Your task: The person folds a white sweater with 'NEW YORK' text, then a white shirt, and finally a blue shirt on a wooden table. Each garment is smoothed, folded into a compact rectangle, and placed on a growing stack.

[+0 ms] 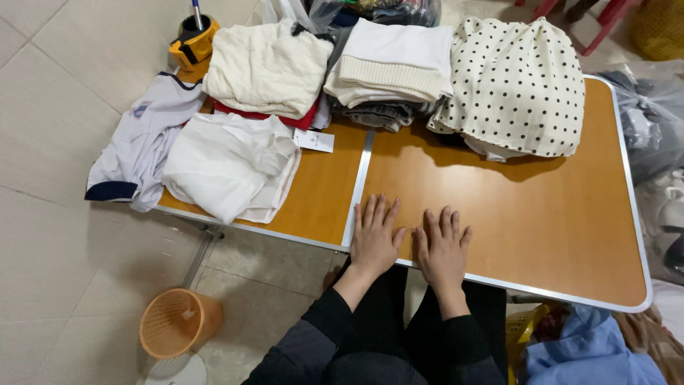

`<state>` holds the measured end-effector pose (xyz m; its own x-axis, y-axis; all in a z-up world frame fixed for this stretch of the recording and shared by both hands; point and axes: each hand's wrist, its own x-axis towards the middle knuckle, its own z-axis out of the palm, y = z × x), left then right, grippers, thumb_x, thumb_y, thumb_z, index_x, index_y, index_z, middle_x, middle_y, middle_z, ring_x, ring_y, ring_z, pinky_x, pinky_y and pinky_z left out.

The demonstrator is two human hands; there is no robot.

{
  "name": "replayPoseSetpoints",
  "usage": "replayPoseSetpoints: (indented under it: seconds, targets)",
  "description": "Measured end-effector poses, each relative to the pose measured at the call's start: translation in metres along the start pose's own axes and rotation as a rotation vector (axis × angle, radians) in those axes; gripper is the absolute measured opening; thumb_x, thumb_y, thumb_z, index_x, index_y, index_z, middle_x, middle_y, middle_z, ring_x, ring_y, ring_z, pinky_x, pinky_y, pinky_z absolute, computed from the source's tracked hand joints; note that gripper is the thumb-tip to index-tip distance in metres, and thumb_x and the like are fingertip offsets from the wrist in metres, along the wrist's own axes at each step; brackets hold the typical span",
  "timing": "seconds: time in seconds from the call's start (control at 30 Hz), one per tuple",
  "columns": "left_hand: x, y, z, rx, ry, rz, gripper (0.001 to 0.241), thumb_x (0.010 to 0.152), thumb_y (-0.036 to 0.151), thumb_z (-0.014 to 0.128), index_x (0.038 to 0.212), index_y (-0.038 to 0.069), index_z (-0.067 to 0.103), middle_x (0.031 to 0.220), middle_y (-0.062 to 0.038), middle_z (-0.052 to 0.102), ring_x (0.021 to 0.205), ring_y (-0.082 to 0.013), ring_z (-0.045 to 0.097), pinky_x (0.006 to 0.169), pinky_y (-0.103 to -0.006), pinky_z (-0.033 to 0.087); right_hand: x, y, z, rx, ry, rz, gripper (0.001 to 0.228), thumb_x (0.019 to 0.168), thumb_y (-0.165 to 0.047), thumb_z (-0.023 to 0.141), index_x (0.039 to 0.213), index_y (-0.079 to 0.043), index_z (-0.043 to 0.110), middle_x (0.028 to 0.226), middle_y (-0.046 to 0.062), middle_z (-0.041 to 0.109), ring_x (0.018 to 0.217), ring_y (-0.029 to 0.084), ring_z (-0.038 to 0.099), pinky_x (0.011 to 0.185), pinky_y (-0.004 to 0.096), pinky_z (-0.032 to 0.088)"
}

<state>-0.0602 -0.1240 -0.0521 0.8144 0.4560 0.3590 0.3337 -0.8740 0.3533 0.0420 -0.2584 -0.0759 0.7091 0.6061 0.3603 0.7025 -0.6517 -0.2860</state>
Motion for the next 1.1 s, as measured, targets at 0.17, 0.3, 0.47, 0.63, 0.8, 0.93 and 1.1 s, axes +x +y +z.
replayPoseSetpoints:
  seconds: [0.17, 0.3, 0.47, 0.63, 0.8, 0.93, 1.1]
  targets:
    - [-0.001, -0.002, -0.001, 0.030, -0.007, 0.018, 0.059, 0.101, 0.045, 0.051, 0.149, 0.010, 0.051, 0.159, -0.023, 0.040, 0.153, -0.0393, 0.025, 0.125, -0.0569, 0.008, -0.002, 0.000, -0.001, -0.009, 0.046, -0.026, 0.054, 0.102, -0.043, 0.050, 0.146, -0.013, 0.056, 0.156, 0.023, 0.045, 0.147, 0.040, 0.036, 0.119, 0.061, 0.019]
    - [-0.002, -0.006, 0.005, 0.049, -0.021, 0.012, 0.058, 0.101, 0.046, 0.049, 0.147, 0.011, 0.054, 0.159, -0.020, 0.040, 0.152, -0.0389, 0.025, 0.124, -0.0560, 0.008, -0.009, -0.001, -0.005, 0.195, 0.095, -0.048, 0.040, 0.103, -0.034, 0.056, 0.136, -0.012, 0.064, 0.149, 0.017, 0.056, 0.146, 0.036, 0.045, 0.122, 0.054, 0.028]
    - [0.001, -0.013, 0.009, 0.187, -0.032, 0.089, 0.054, 0.102, 0.046, 0.049, 0.144, 0.013, 0.059, 0.160, -0.016, 0.041, 0.153, -0.0348, 0.027, 0.125, -0.0552, 0.010, -0.035, 0.012, -0.018, 0.300, 0.097, -0.042, 0.039, 0.101, -0.030, 0.061, 0.134, -0.009, 0.065, 0.146, 0.016, 0.057, 0.143, 0.034, 0.047, 0.120, 0.050, 0.031]
    - [-0.008, 0.016, 0.018, 0.020, -0.106, 0.066, 0.055, 0.098, 0.041, 0.060, 0.145, 0.012, 0.061, 0.160, -0.023, 0.041, 0.150, -0.0466, 0.024, 0.117, -0.0690, 0.008, -0.084, 0.035, -0.026, 0.059, 0.180, 0.030, 0.052, 0.104, -0.039, 0.061, 0.147, -0.011, 0.054, 0.159, 0.015, 0.047, 0.153, 0.032, 0.037, 0.127, 0.050, 0.025]
    - [-0.036, 0.093, 0.034, -0.255, -0.258, 0.441, 0.061, 0.096, 0.036, 0.064, 0.150, 0.011, 0.053, 0.160, -0.021, 0.041, 0.155, -0.0444, 0.022, 0.120, -0.0704, 0.008, -0.142, 0.079, -0.043, -0.011, 0.242, 0.397, 0.076, 0.100, -0.042, 0.062, 0.160, -0.007, 0.032, 0.166, 0.021, 0.029, 0.157, 0.037, 0.021, 0.127, 0.058, 0.011]
    - [-0.053, 0.144, 0.035, -0.419, -0.364, 0.656, 0.060, 0.094, 0.030, 0.068, 0.148, 0.012, 0.053, 0.161, -0.021, 0.039, 0.155, -0.0458, 0.019, 0.122, -0.0690, 0.010, -0.185, 0.148, -0.073, -0.258, 0.275, 0.962, 0.104, 0.090, -0.048, 0.070, 0.166, -0.005, 0.013, 0.171, 0.028, 0.009, 0.160, 0.040, 0.003, 0.124, 0.066, 0.000]
    - [-0.063, 0.183, 0.037, -0.418, -0.509, 0.870, 0.055, 0.091, 0.026, 0.069, 0.143, 0.015, 0.057, 0.161, -0.020, 0.035, 0.154, -0.0455, 0.017, 0.121, -0.0673, 0.010, -0.241, 0.200, -0.089, -0.019, -0.109, 1.577, 0.139, 0.067, -0.050, 0.089, 0.166, -0.017, -0.002, 0.168, 0.025, -0.018, 0.154, 0.052, -0.014, 0.114, 0.081, 0.004]
